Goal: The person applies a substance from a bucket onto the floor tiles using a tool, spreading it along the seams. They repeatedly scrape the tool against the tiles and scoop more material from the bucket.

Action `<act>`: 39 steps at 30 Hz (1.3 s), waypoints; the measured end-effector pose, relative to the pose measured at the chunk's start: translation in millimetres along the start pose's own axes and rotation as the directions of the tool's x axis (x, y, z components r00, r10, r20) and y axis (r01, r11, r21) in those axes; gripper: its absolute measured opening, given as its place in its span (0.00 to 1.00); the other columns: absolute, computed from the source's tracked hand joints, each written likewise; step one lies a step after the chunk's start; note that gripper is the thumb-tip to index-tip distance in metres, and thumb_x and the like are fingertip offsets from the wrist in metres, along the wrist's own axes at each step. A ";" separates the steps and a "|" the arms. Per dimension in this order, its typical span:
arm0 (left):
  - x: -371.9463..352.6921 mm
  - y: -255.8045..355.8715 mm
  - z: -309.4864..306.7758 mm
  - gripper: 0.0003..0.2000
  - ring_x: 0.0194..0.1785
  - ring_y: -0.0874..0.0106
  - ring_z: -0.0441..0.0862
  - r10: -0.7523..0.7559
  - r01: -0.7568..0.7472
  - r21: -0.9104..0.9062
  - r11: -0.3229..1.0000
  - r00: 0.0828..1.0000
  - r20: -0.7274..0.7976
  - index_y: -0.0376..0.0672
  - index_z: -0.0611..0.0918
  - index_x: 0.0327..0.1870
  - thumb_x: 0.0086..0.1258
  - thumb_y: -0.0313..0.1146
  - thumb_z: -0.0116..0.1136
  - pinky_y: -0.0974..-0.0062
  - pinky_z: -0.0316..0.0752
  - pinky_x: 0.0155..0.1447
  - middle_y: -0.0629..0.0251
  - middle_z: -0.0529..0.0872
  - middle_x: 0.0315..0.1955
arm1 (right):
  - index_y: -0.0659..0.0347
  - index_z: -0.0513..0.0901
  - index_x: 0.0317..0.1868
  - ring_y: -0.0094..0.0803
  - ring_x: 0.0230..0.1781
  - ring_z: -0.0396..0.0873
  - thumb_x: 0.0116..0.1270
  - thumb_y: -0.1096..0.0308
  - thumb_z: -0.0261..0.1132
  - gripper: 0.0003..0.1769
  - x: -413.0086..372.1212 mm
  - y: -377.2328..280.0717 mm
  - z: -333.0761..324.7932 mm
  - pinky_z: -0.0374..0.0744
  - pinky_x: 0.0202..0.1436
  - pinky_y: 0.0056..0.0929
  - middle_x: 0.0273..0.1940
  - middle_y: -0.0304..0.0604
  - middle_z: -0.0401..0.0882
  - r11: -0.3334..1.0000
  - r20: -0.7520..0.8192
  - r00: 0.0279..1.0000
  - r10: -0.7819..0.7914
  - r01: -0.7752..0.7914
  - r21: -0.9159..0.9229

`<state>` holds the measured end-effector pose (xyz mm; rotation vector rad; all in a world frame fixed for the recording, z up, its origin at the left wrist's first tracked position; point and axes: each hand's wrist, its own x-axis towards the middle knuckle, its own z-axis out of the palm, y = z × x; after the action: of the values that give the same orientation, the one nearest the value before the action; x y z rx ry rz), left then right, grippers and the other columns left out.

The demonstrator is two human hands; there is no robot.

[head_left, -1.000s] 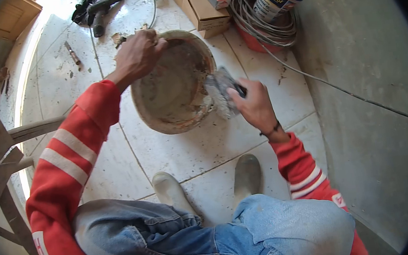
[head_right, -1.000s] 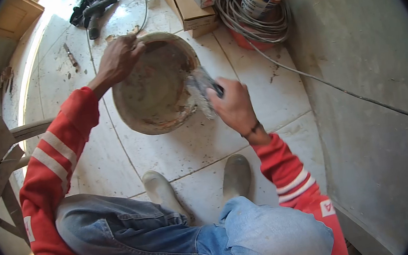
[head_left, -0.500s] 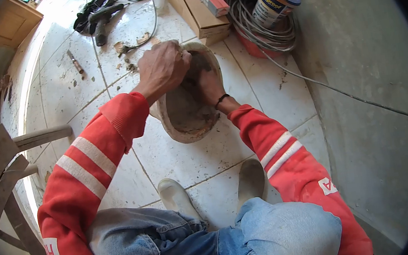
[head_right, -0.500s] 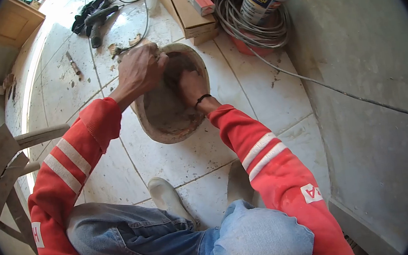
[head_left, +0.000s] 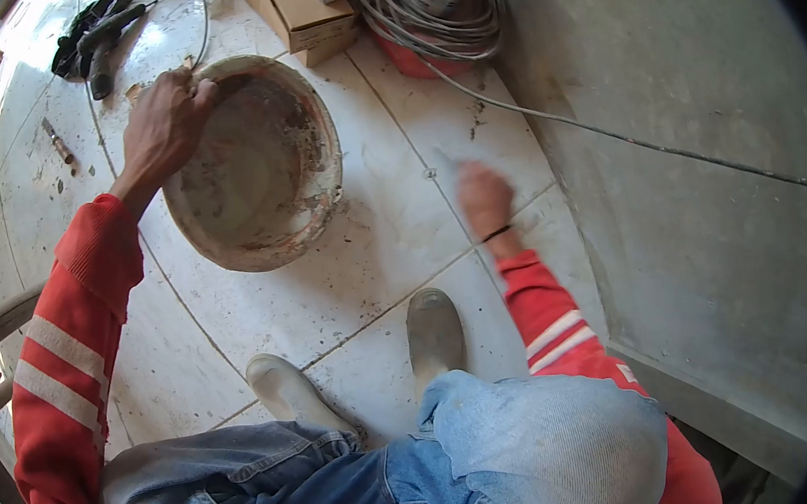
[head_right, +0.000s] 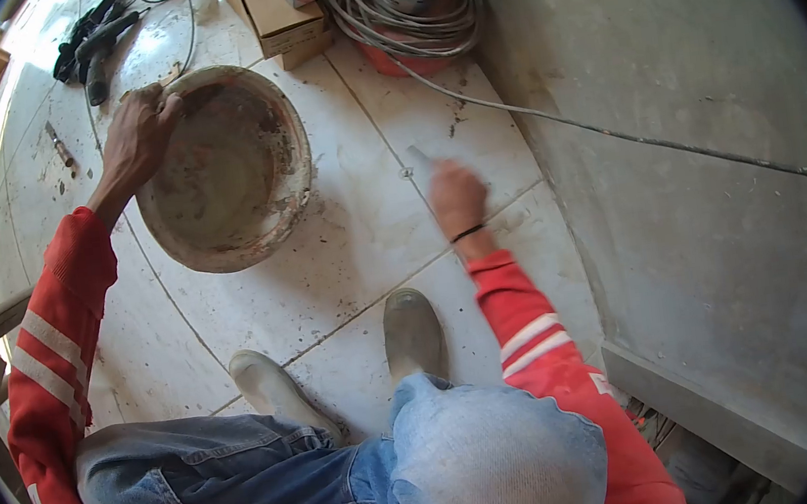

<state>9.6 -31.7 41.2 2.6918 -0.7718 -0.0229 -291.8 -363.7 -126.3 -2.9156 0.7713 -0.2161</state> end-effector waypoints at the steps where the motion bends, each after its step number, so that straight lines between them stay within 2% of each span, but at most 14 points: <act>1: 2.6 1.9 -1.1 0.25 0.44 0.43 0.87 -0.001 0.001 0.000 1.000 1.000 0.016 0.30 0.85 0.47 0.77 0.50 0.52 0.47 0.77 0.53 0.37 0.88 0.37 | 0.61 0.86 0.47 0.49 0.38 0.87 0.73 0.66 0.59 0.11 -22.7 -26.1 19.4 0.87 0.41 0.48 0.39 0.51 0.86 0.997 0.063 0.997 -0.046 0.049 -0.055; 2: 3.6 4.8 -3.8 0.25 0.46 0.43 0.86 0.003 -0.002 -0.018 1.000 0.998 0.059 0.30 0.85 0.47 0.77 0.49 0.52 0.47 0.77 0.54 0.36 0.87 0.39 | 0.64 0.85 0.53 0.45 0.43 0.86 0.70 0.69 0.61 0.15 -50.2 -45.1 32.3 0.87 0.44 0.43 0.47 0.48 0.85 0.933 -0.051 0.941 -0.333 0.322 -0.163; 3: 4.0 7.0 -3.7 0.25 0.46 0.43 0.86 0.009 -0.008 -0.013 1.000 0.998 0.057 0.30 0.85 0.47 0.77 0.49 0.52 0.47 0.77 0.54 0.36 0.87 0.39 | 0.63 0.83 0.57 0.42 0.46 0.84 0.67 0.71 0.61 0.19 -67.9 -73.8 12.3 0.86 0.47 0.40 0.52 0.46 0.83 0.937 0.116 0.937 -0.330 0.340 -0.081; 5: 0.6 10.8 -3.0 0.25 0.48 0.43 0.86 0.022 -0.023 0.046 0.999 0.999 0.025 0.30 0.85 0.47 0.77 0.49 0.52 0.47 0.76 0.55 0.37 0.87 0.39 | 0.61 0.85 0.54 0.45 0.42 0.86 0.69 0.69 0.61 0.15 -70.4 -94.4 -17.5 0.86 0.43 0.42 0.47 0.49 0.85 0.927 0.055 0.928 -0.369 0.364 0.092; 9: -7.0 16.5 -7.3 0.23 0.51 0.43 0.85 -0.008 0.007 0.057 0.998 1.000 0.018 0.32 0.85 0.48 0.77 0.48 0.53 0.48 0.76 0.57 0.39 0.87 0.42 | 0.57 0.86 0.43 0.51 0.34 0.88 0.74 0.66 0.59 0.10 -29.8 -56.1 -33.2 0.85 0.35 0.52 0.36 0.53 0.86 0.985 0.063 0.998 0.004 -0.015 0.173; 11: -8.4 6.7 -2.6 0.23 0.51 0.44 0.85 0.010 -0.009 0.043 0.999 1.000 -0.023 0.32 0.85 0.48 0.77 0.48 0.54 0.49 0.76 0.58 0.39 0.87 0.43 | 0.58 0.85 0.40 0.53 0.33 0.87 0.73 0.66 0.58 0.09 3.4 -14.2 -32.9 0.85 0.34 0.54 0.35 0.52 0.86 0.999 -0.148 0.989 0.013 -0.008 0.039; 14: -2.2 5.3 -7.4 0.24 0.51 0.44 0.85 -0.021 0.020 0.023 1.000 0.999 0.030 0.31 0.86 0.47 0.77 0.50 0.54 0.51 0.76 0.59 0.39 0.88 0.42 | 0.58 0.85 0.41 0.54 0.33 0.87 0.72 0.68 0.58 0.08 8.1 -5.4 -9.1 0.85 0.35 0.54 0.36 0.52 0.87 0.999 -0.019 0.999 0.041 -0.041 -0.010; 19: 10.7 -1.8 -3.9 0.25 0.51 0.44 0.85 -0.052 0.049 0.031 0.998 0.994 0.095 0.31 0.86 0.47 0.77 0.50 0.54 0.50 0.75 0.59 0.38 0.87 0.42 | 0.58 0.86 0.42 0.51 0.37 0.86 0.67 0.70 0.59 0.09 -60.0 -88.8 -31.9 0.85 0.42 0.48 0.40 0.47 0.85 0.912 0.048 0.948 -0.314 0.287 0.293; 21: 9.7 -0.8 -5.6 0.25 0.51 0.44 0.85 -0.060 0.057 0.027 0.998 0.992 0.108 0.31 0.86 0.48 0.77 0.50 0.54 0.50 0.75 0.59 0.38 0.87 0.42 | 0.58 0.86 0.45 0.52 0.40 0.87 0.68 0.70 0.59 0.10 -65.0 -92.4 -36.6 0.85 0.44 0.51 0.42 0.49 0.87 0.903 0.091 0.971 -0.221 0.168 0.396; 27: -5.8 -1.7 -3.8 0.24 0.52 0.44 0.84 -0.010 0.010 0.011 1.000 1.000 -0.003 0.30 0.86 0.49 0.78 0.49 0.54 0.50 0.75 0.60 0.38 0.87 0.43 | 0.57 0.86 0.49 0.57 0.40 0.87 0.71 0.66 0.63 0.11 -19.7 15.7 -49.7 0.85 0.43 0.56 0.44 0.52 0.88 0.974 0.025 0.974 0.224 -0.223 -0.028; 30: -0.7 -6.8 -4.2 0.25 0.51 0.44 0.85 -0.013 0.013 -0.017 1.000 1.000 0.005 0.30 0.86 0.49 0.78 0.49 0.54 0.50 0.76 0.59 0.38 0.87 0.42 | 0.58 0.85 0.48 0.56 0.39 0.88 0.71 0.67 0.62 0.10 -36.7 19.7 -15.2 0.85 0.42 0.55 0.42 0.52 0.87 0.983 0.003 0.985 0.170 -0.169 -0.067; 34: 8.1 -7.2 1.1 0.24 0.48 0.43 0.86 0.000 -0.001 0.027 1.000 0.999 0.040 0.31 0.86 0.48 0.77 0.50 0.55 0.49 0.77 0.56 0.38 0.88 0.40 | 0.57 0.86 0.47 0.55 0.42 0.87 0.68 0.67 0.62 0.10 -70.7 -63.5 -26.7 0.85 0.44 0.53 0.43 0.50 0.87 0.975 0.104 0.992 -0.066 0.042 0.218; 38: -1.4 4.2 -1.7 0.24 0.48 0.44 0.86 0.021 -0.021 0.015 1.000 1.000 -0.001 0.32 0.86 0.48 0.78 0.50 0.54 0.48 0.78 0.54 0.38 0.88 0.40 | 0.57 0.86 0.50 0.58 0.45 0.86 0.69 0.65 0.63 0.12 -39.6 -59.6 -37.8 0.85 0.47 0.53 0.46 0.55 0.88 0.973 0.245 0.965 0.090 -0.138 0.186; 39: -5.5 2.6 2.4 0.24 0.49 0.44 0.86 0.064 -0.061 0.043 0.997 0.996 -0.066 0.33 0.86 0.48 0.78 0.50 0.54 0.49 0.78 0.54 0.39 0.88 0.40 | 0.57 0.86 0.50 0.58 0.43 0.86 0.70 0.66 0.63 0.12 -25.8 -45.0 -32.2 0.84 0.45 0.54 0.46 0.54 0.88 0.969 0.118 0.987 0.108 -0.131 0.208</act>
<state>3.3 -31.6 39.3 2.6900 -0.8439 0.0999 -297.8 -314.4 -90.7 -2.6438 0.8462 -0.1233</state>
